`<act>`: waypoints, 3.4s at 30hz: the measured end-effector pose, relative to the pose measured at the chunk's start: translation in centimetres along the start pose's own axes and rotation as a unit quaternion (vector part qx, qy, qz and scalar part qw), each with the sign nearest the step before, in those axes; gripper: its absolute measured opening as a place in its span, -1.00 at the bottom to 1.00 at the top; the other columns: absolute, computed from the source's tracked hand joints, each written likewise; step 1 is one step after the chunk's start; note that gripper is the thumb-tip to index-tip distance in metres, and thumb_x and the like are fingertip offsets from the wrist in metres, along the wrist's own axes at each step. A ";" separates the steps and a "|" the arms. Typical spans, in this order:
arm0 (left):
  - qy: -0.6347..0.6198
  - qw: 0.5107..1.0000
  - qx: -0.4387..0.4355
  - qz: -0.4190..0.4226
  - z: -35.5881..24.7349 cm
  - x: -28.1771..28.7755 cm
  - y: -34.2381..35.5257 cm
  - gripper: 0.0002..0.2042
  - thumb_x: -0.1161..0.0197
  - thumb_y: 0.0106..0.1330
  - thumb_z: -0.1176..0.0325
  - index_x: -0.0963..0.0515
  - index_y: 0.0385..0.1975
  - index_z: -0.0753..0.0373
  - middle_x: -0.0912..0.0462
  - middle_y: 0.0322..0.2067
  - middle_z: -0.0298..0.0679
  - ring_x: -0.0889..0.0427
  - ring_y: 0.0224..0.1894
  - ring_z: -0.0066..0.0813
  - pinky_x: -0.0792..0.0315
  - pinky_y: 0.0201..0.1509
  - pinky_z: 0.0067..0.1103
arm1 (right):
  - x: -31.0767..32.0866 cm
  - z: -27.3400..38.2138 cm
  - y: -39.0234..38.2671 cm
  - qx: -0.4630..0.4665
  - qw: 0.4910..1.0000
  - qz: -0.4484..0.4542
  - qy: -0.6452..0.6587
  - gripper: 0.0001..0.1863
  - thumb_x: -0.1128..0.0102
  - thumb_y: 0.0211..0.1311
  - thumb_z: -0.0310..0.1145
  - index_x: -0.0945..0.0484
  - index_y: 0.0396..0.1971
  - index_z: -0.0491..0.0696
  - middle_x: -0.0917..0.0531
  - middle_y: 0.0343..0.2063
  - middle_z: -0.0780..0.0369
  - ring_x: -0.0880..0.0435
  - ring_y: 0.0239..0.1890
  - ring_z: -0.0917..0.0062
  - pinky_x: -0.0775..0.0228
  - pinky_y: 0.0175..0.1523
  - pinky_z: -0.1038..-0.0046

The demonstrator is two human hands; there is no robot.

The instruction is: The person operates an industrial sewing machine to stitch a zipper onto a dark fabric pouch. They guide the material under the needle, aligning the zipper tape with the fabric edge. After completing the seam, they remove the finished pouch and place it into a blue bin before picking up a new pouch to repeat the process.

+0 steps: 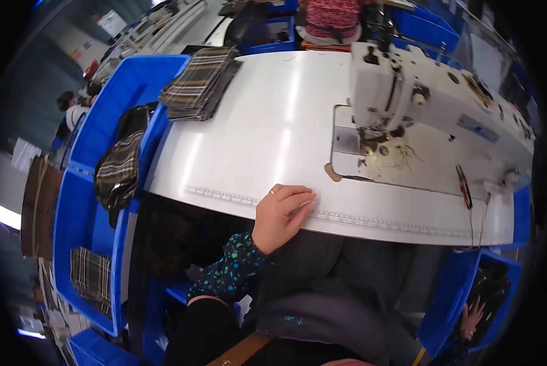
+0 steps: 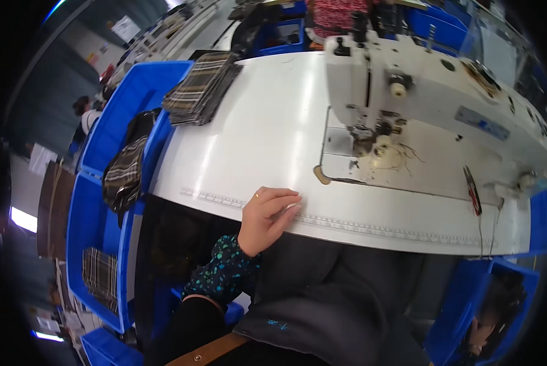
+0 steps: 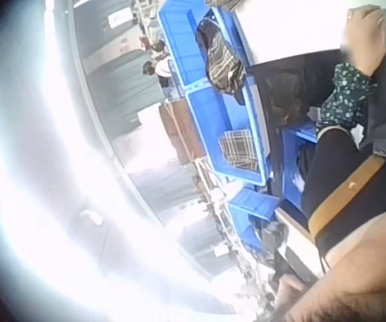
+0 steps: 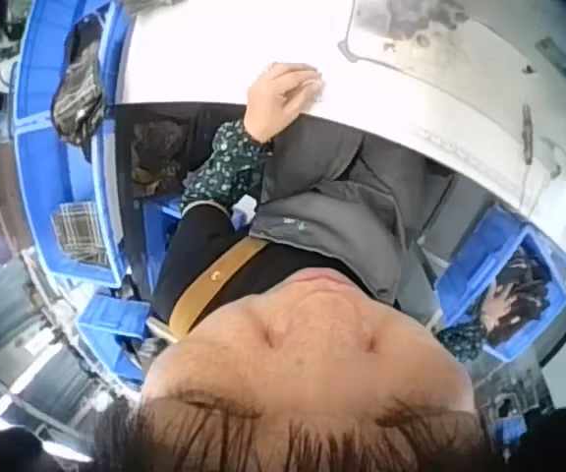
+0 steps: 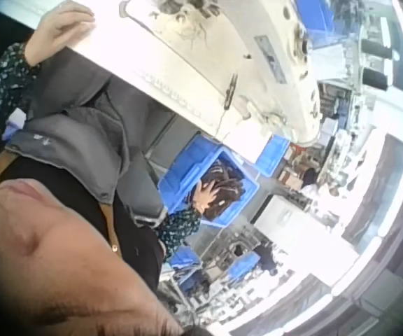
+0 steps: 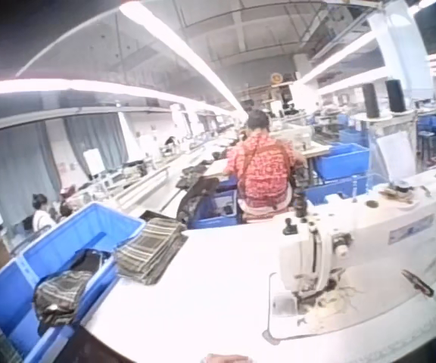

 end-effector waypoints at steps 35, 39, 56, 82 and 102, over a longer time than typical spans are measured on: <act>-0.344 0.868 0.252 0.254 9.7 3.8 5.6 -0.74 -0.26 0.58 0.13 -0.58 -0.02 0.21 -0.64 -0.25 -0.43 -0.57 -0.27 -0.70 -0.51 -0.23 -0.66 | 30.0 47.0 -13.6 0.614 0.682 -0.265 0.296 -0.58 -0.34 0.34 -0.36 -0.58 0.16 -0.12 -0.56 0.31 -0.03 -0.60 0.23 0.03 -0.26 0.43 -0.17; -0.422 0.847 0.261 0.191 6.3 1.2 5.1 -0.72 -0.27 0.57 0.16 -0.58 0.04 0.23 -0.63 -0.16 -0.39 -0.61 -0.17 -0.66 -0.55 -0.19 -0.64 | 34.4 57.5 -20.4 0.665 0.651 -0.198 0.309 -0.24 -0.39 0.28 0.02 -0.48 0.38 -0.09 -0.44 0.43 0.01 -0.48 0.37 0.03 -0.20 0.46 -0.11; 0.351 0.813 0.313 -0.342 14.9 38.3 -7.9 -0.72 -0.45 0.37 0.17 -0.72 -0.12 0.27 -0.77 -0.31 -0.13 -0.75 -0.22 -0.22 -0.55 -0.05 -0.35 | 32.5 58.6 -14.1 0.607 0.707 -0.162 0.324 -0.25 -0.38 0.30 0.04 -0.47 0.35 -0.13 -0.47 0.43 0.04 -0.32 0.52 0.04 -0.04 0.57 -0.10; 0.229 0.949 -0.129 0.174 -8.0 12.6 1.4 -0.74 -0.28 0.47 0.17 -0.55 -0.40 0.20 -0.65 -0.52 -0.23 -0.72 -0.52 -0.24 -0.51 -0.50 -0.35 | 39.6 55.5 -20.2 0.653 0.507 -0.187 0.531 -0.41 -0.35 0.00 -0.44 -0.61 0.14 -0.15 -0.77 -0.07 0.09 -0.76 -0.09 0.14 -0.53 0.21 0.01; 0.199 0.955 -0.133 0.174 -8.9 11.5 1.0 -0.82 -0.46 0.33 0.26 -0.65 -0.36 0.21 -0.62 -0.56 -0.25 -0.60 -0.60 -0.22 -0.44 -0.48 -0.42 | 38.4 53.2 -19.7 0.585 0.555 -0.286 0.518 -0.72 -0.55 0.01 -0.40 -0.70 -0.24 -0.10 -0.76 -0.28 0.24 -0.74 -0.43 0.47 -0.53 -0.37 0.48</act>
Point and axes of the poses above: each hand's wrist, its own y-axis towards the middle knuckle, its own x-axis out of the back of the hand, z = x × y, the point moved 2 cm from there along y, towards the middle knuckle
